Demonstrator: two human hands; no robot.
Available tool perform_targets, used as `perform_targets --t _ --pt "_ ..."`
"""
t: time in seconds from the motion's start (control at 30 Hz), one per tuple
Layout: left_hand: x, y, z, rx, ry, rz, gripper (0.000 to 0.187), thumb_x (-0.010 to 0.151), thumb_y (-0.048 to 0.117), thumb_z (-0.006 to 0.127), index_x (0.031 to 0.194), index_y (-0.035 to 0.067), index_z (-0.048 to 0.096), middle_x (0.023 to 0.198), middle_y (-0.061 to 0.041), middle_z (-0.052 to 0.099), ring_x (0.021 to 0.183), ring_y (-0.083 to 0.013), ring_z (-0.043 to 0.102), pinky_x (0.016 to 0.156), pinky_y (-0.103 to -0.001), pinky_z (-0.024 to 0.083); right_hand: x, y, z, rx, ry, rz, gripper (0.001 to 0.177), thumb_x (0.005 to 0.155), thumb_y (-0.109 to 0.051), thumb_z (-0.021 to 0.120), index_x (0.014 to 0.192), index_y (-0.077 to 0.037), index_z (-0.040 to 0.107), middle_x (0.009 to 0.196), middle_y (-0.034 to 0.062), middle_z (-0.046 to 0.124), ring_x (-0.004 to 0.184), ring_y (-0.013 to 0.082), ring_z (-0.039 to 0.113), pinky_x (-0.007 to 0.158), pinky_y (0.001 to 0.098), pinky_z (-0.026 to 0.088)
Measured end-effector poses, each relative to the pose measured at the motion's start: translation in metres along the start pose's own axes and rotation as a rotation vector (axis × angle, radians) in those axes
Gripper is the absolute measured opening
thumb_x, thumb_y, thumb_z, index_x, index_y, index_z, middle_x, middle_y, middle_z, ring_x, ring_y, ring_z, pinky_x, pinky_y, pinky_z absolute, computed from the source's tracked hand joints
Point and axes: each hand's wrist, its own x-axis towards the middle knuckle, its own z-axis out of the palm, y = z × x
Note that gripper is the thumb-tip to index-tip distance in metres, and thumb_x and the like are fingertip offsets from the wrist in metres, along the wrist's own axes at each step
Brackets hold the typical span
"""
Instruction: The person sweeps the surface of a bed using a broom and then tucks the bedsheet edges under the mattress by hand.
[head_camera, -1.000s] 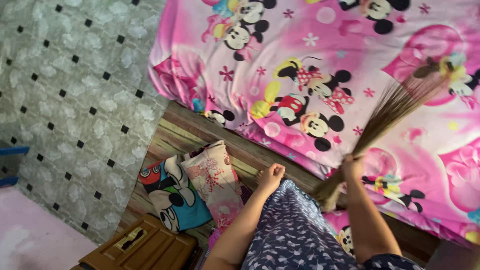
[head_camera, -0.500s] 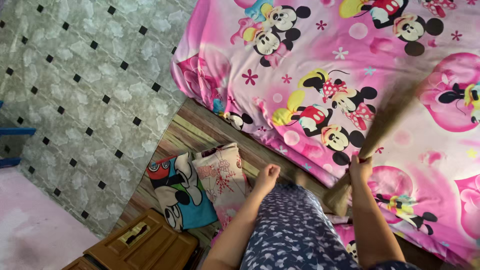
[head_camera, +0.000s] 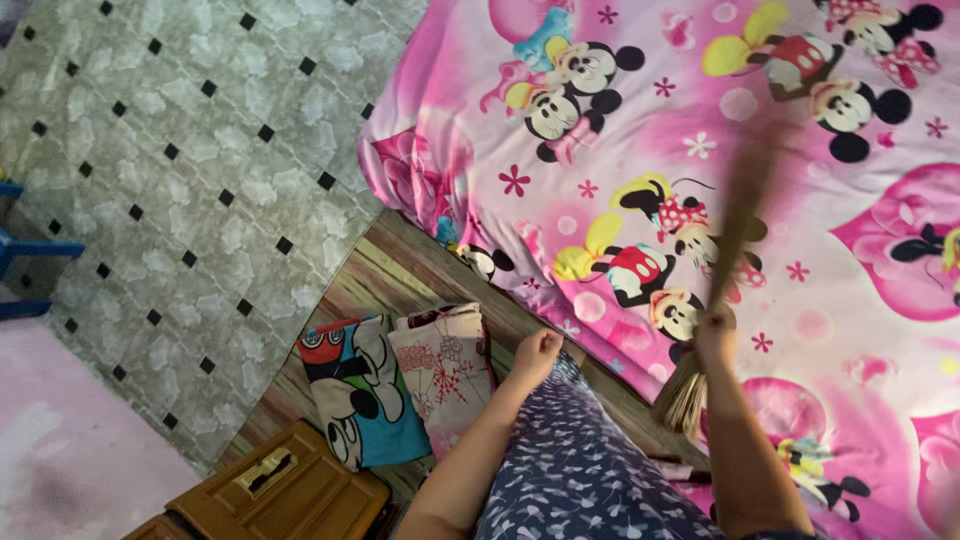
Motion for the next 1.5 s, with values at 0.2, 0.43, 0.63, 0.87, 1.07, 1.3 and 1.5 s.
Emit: perform_targets --t 0.2,0.43,0.63,0.87,1.07,1.3,1.5 --pt "0.021 0.026 0.000 -0.118 0.026 -0.097 0.028 0.098 0.030 0.069 0.100 0.003 0.068 0.079 -0.008 0.068 0.072 -0.0181 0.063 0.067 -0.034 0.051 -0.001 -0.014 0.087 -0.357 -0.345 0.130 0.032 0.089 -0.036 0.067 0.111 -0.014 0.062 0.081 0.0119 0.066 0.067 0.0249 0.063 0.059 0.0422 0.050" --pt "0.055 0.033 0.013 -0.215 0.028 0.013 0.024 0.098 0.026 0.067 0.099 0.003 0.070 0.079 -0.002 0.065 0.074 -0.0109 0.058 0.069 -0.030 0.049 0.005 -0.038 0.114 -0.849 -0.642 -0.136 0.047 0.085 -0.045 0.066 0.125 -0.022 0.070 0.091 0.0155 0.075 0.081 0.0321 0.073 0.074 0.0483 0.058" --pt "0.073 0.029 -0.007 -0.212 0.042 -0.037 0.024 0.098 0.027 0.068 0.100 0.003 0.069 0.076 -0.001 0.060 0.071 -0.0102 0.053 0.067 -0.029 0.046 0.056 -0.071 0.074 0.228 -0.169 0.192 0.017 0.091 -0.022 0.059 0.104 -0.013 0.051 0.069 0.0094 0.055 0.053 0.0335 0.056 0.044 0.0514 0.045" --pt "0.083 0.026 -0.043 -0.150 0.047 0.036 0.025 0.096 0.028 0.068 0.100 0.003 0.069 0.080 -0.004 0.065 0.073 -0.0139 0.060 0.069 -0.033 0.050 -0.042 -0.070 0.186 -0.692 -0.862 -0.287 0.019 0.094 -0.021 0.061 0.106 -0.009 0.053 0.069 0.0087 0.054 0.054 0.0297 0.055 0.047 0.0480 0.044" --pt "0.096 0.028 -0.105 -0.132 -0.053 -0.057 0.025 0.099 0.030 0.065 0.102 0.005 0.068 0.074 -0.005 0.062 0.067 -0.0155 0.057 0.063 -0.035 0.047 -0.027 -0.097 0.148 -0.349 -0.430 0.029 0.021 0.097 -0.021 0.063 0.108 -0.005 0.055 0.070 0.0081 0.054 0.055 0.0265 0.054 0.050 0.0452 0.043" --pt "0.112 0.006 -0.191 0.032 -0.057 0.002 0.026 0.098 0.030 0.067 0.100 0.005 0.070 0.075 -0.007 0.066 0.067 -0.0167 0.063 0.063 -0.035 0.049 -0.031 -0.117 0.214 -0.022 -0.307 0.577 0.052 0.101 -0.051 0.043 0.106 -0.001 0.059 0.080 0.0177 0.065 0.065 0.0333 0.062 0.061 0.0475 0.050" --pt "0.125 0.001 -0.221 0.065 -0.145 -0.025 0.028 0.098 0.032 0.067 0.102 0.005 0.070 0.080 -0.008 0.066 0.073 -0.0214 0.063 0.067 -0.037 0.051 -0.082 -0.139 0.307 -0.503 -0.782 -0.158 0.039 0.080 -0.031 0.067 0.112 -0.008 0.066 0.085 0.0155 0.072 0.077 0.0305 0.070 0.065 0.0452 0.054"
